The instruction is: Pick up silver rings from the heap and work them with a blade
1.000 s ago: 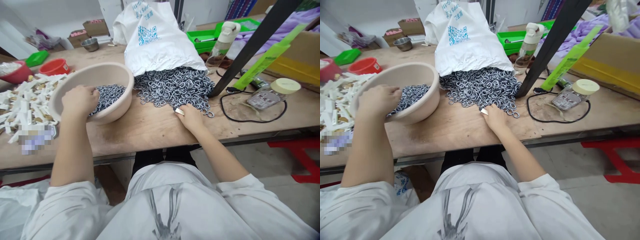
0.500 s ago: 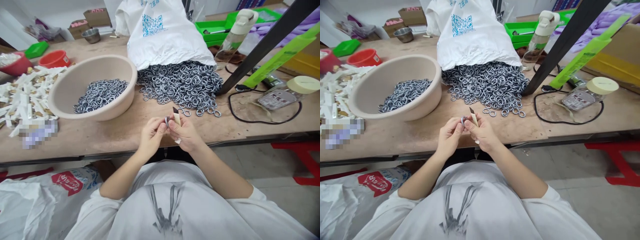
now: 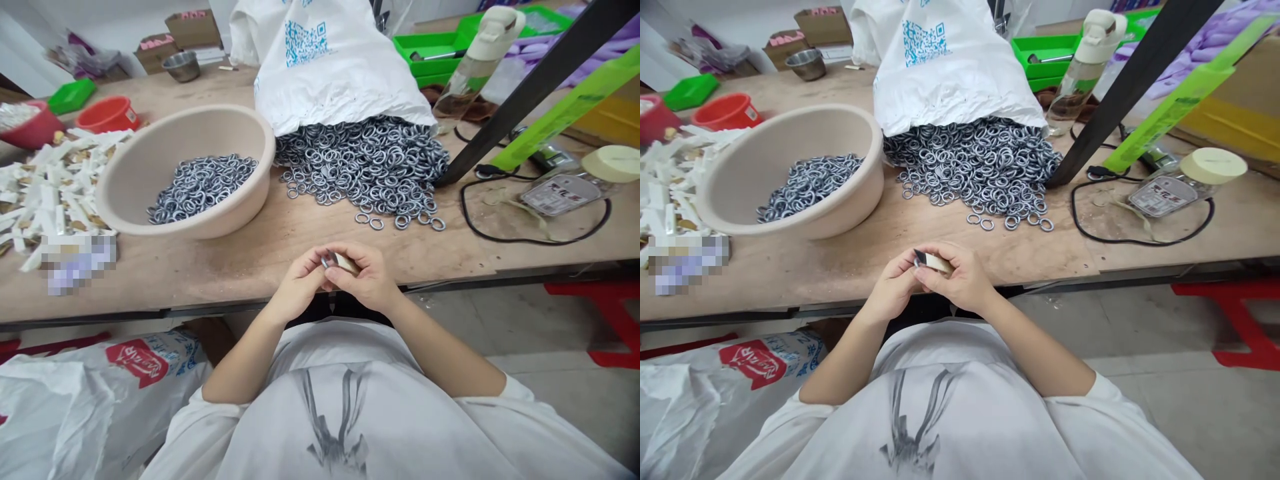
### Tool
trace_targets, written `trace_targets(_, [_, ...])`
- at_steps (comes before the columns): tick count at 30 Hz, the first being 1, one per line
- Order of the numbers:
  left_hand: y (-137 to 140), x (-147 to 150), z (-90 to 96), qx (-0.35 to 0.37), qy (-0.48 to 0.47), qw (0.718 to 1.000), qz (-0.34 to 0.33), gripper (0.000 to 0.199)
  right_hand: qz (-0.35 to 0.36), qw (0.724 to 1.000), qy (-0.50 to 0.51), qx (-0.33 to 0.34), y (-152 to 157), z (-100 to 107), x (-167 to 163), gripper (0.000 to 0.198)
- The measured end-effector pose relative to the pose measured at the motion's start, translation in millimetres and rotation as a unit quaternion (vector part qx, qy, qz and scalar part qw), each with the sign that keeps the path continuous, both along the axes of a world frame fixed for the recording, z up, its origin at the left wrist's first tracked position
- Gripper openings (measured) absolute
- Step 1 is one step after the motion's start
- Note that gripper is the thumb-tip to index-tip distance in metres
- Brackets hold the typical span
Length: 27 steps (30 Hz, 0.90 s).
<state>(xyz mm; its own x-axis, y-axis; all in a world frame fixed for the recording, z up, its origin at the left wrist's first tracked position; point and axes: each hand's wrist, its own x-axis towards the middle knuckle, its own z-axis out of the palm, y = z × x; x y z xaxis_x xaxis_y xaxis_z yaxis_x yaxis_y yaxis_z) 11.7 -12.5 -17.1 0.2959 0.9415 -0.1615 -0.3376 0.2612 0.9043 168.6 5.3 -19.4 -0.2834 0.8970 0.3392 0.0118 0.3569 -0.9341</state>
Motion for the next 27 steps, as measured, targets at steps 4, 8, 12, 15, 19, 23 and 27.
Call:
trace_targets(4, [-1,-1,3.2,0.004,-0.015,1.000,-0.026,0.039,0.023,0.998,0.026,-0.052,-4,-2,-1,0.023])
trace_targets(8, [-5,10,-0.5,-0.026,-0.086,0.996,-0.026,0.048,0.003,0.984,0.115,-0.135,-11,-10,-9,0.036])
trace_targets(12, [-9,21,-3.8,-0.033,-0.088,0.995,0.015,0.050,-0.034,0.986,0.092,-0.137,-6,-10,-7,0.042])
trace_targets(15, [-9,21,-2.2,-0.026,-0.083,0.995,0.043,0.050,-0.045,0.998,-0.007,-0.049,0,-1,6,0.051])
trace_targets(19, [-8,18,-1.5,-0.020,-0.082,0.994,0.064,0.049,-0.019,0.978,-0.187,0.087,-3,9,18,0.053])
trace_targets(23, [-7,20,-3.3,-0.029,-0.097,0.992,0.073,0.047,-0.012,0.959,-0.250,0.132,-12,12,16,0.054])
trace_targets(27, [-9,21,-1.4,-0.026,-0.114,0.992,0.050,0.045,-0.023,0.951,-0.275,0.141,-7,7,16,0.055])
